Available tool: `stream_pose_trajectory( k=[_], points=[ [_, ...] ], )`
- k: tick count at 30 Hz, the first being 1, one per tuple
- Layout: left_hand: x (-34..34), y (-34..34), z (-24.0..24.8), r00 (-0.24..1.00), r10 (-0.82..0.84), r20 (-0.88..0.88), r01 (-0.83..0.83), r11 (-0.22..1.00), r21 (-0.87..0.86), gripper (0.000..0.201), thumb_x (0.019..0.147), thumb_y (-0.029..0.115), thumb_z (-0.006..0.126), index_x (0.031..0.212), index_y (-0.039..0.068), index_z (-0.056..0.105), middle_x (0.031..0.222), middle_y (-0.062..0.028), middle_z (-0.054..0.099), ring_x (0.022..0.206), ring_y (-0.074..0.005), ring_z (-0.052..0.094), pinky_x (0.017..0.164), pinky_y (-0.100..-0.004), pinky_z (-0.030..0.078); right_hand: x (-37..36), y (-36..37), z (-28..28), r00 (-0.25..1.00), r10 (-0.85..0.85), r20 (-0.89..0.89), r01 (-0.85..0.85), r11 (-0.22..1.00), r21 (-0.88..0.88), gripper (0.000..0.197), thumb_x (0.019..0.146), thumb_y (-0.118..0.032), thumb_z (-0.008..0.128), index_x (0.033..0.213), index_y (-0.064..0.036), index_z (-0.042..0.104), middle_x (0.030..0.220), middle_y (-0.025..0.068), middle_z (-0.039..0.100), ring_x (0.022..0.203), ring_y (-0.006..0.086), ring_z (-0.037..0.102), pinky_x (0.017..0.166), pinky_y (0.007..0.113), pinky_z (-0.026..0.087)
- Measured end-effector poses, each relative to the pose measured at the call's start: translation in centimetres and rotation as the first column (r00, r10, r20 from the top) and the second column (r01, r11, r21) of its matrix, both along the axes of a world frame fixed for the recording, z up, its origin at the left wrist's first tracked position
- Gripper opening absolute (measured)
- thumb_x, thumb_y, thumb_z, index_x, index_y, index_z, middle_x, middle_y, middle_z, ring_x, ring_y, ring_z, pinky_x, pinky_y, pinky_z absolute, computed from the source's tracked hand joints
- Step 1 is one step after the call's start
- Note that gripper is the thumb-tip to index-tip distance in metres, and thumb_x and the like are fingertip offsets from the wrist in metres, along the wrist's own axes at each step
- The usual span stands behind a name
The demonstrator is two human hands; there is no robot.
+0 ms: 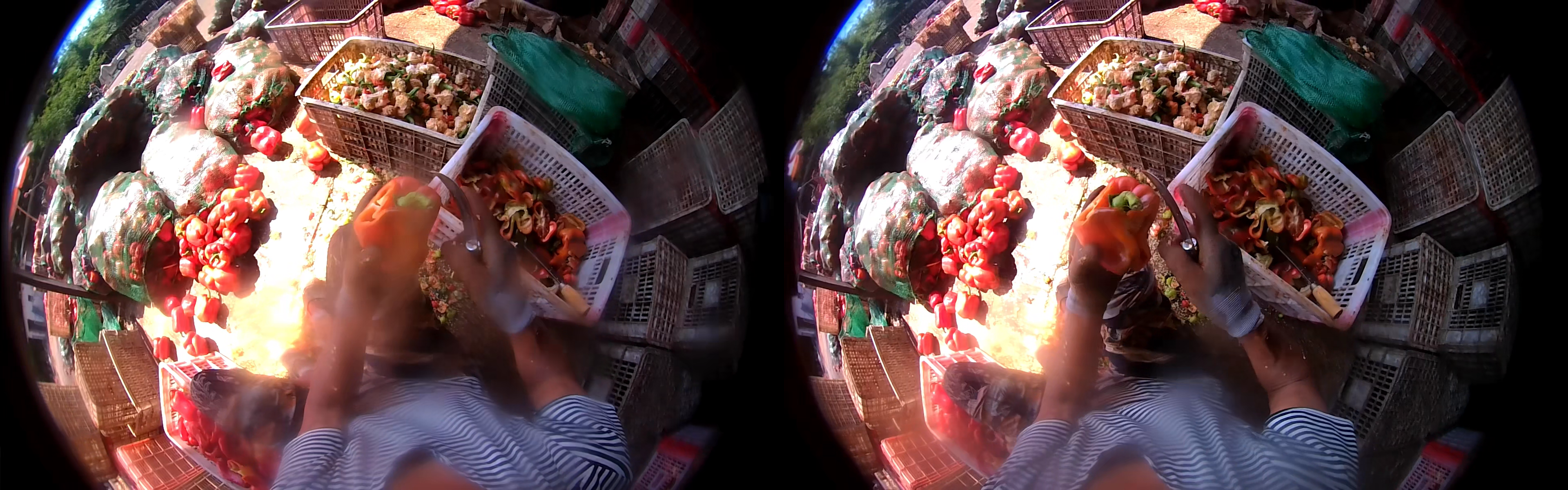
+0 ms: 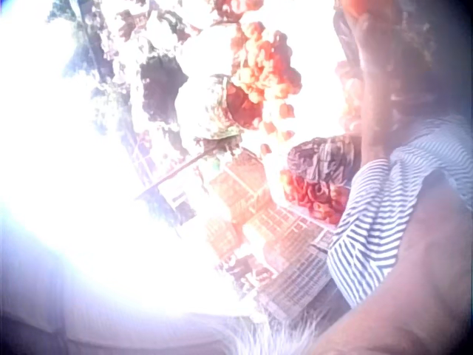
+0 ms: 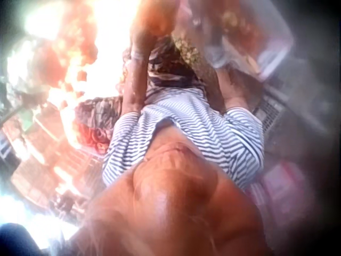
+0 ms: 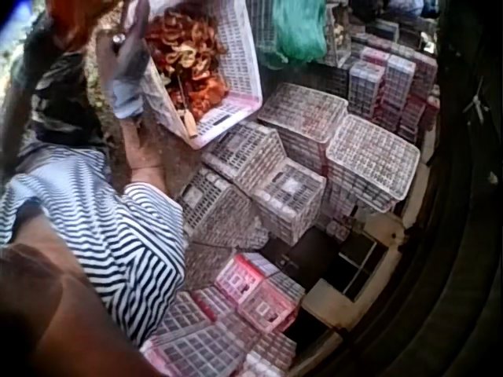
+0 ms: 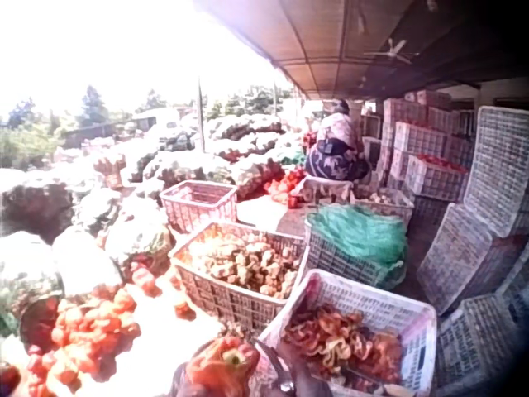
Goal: The person cores red bell peppers using a knife, placing the processed peppers into a crate and the discarded stems into a separate basket.
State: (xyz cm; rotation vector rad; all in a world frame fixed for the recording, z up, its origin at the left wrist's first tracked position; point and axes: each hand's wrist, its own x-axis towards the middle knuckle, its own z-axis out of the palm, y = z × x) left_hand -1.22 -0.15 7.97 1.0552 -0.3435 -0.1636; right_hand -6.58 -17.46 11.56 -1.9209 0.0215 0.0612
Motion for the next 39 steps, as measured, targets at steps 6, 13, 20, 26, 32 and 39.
stream_pose_trajectory(
  k=[6, 13, 20, 26, 32, 39],
  points=[
    [-1.2, 0.5, 2.5, 0.996, 0.042, -0.082, -0.041, 0.999, 0.015, 0.104, 0.067, 0.052, 0.083, 0.137, -0.007, 0.034, 0.133, -0.0225, 0.05, 0.127, -0.0351, 0.05, 0.105, -0.0417, 0.045, -1.8, 2.9, -2.0, 0.966, 0.133, 0.222, -0.079, 0.969, -0.234, 0.073, 0.091, -0.021, 0.061, 0.15, 0.0, 0.023, 0.137, 0.0285, 0.048, 0.123, 0.0394, 0.053, 0.099, 0.042, 0.045],
    [-2.6, -0.6, 1.7, 0.979, 0.061, -0.194, -0.087, 0.988, -0.13, 0.101, 0.07, 0.055, 0.077, 0.136, -0.008, 0.035, 0.131, -0.0222, 0.051, 0.118, -0.0328, 0.053, 0.103, -0.0406, 0.045, -4.7, 4.8, -3.7, 0.989, 0.04, -0.145, -0.027, 0.996, 0.091, 0.072, 0.091, -0.019, 0.054, 0.153, -0.0062, 0.019, 0.126, 0.0285, 0.057, 0.115, 0.0417, 0.059, 0.095, 0.044, 0.047],
    [-2.6, -1.1, -1.9, 0.955, 0.001, -0.297, -0.176, 0.806, -0.565, 0.065, 0.092, 0.045, 0.05, 0.14, 0.002, 0.039, 0.138, -0.0154, 0.051, 0.113, -0.0228, 0.054, 0.094, -0.0327, 0.045, -7.6, 3.8, -3.8, 0.993, 0.094, -0.072, -0.112, 0.944, -0.31, 0.075, 0.09, -0.017, 0.055, 0.155, -0.0153, 0.018, 0.106, 0.0326, 0.063, 0.085, 0.0455, 0.066, 0.078, 0.047, 0.053],
    [-3.1, 0.2, -3.2, 0.934, -0.126, -0.336, -0.111, 0.789, -0.605, 0.046, 0.103, 0.03, 0.036, 0.136, 0.0, 0.045, 0.129, -0.0115, 0.056, 0.118, -0.0182, 0.055, 0.1, -0.0306, 0.045, -1.2, 0.8, -1.1, 0.96, -0.186, 0.208, 0.121, 0.949, 0.292, 0.08, 0.081, -0.04, 0.075, 0.143, -0.0031, 0.04, 0.134, 0.0194, 0.054, 0.096, 0.0216, 0.065, 0.086, 0.035, 0.052],
    [-4.8, -1.8, -1.8, 0.986, 0.108, -0.126, -0.127, 0.98, -0.153, 0.06, 0.1, 0.046, 0.044, 0.13, -0.006, 0.045, 0.118, -0.0146, 0.06, 0.105, -0.0184, 0.059, 0.085, -0.026, 0.048, 2.8, 1.7, 0.7, 0.951, 0.213, 0.223, -0.239, 0.967, 0.094, 0.086, 0.075, -0.042, 0.079, 0.143, -0.0045, 0.041, 0.12, 0.0126, 0.063, 0.107, 0.02, 0.062, 0.092, 0.032, 0.049],
    [-4.5, -1.3, 0.8, 0.952, 0.283, -0.12, -0.269, 0.956, 0.119, 0.101, 0.079, 0.065, 0.066, 0.147, 0.0, 0.03, 0.132, -0.0179, 0.051, 0.124, -0.0275, 0.051, 0.106, -0.0391, 0.041, 2.9, 1.5, -1.4, 0.98, 0.137, 0.142, -0.161, 0.971, 0.175, 0.08, 0.072, -0.03, 0.082, 0.137, -0.0007, 0.046, 0.119, 0.0138, 0.064, 0.108, 0.0201, 0.063, 0.09, 0.033, 0.053]
  ],
)
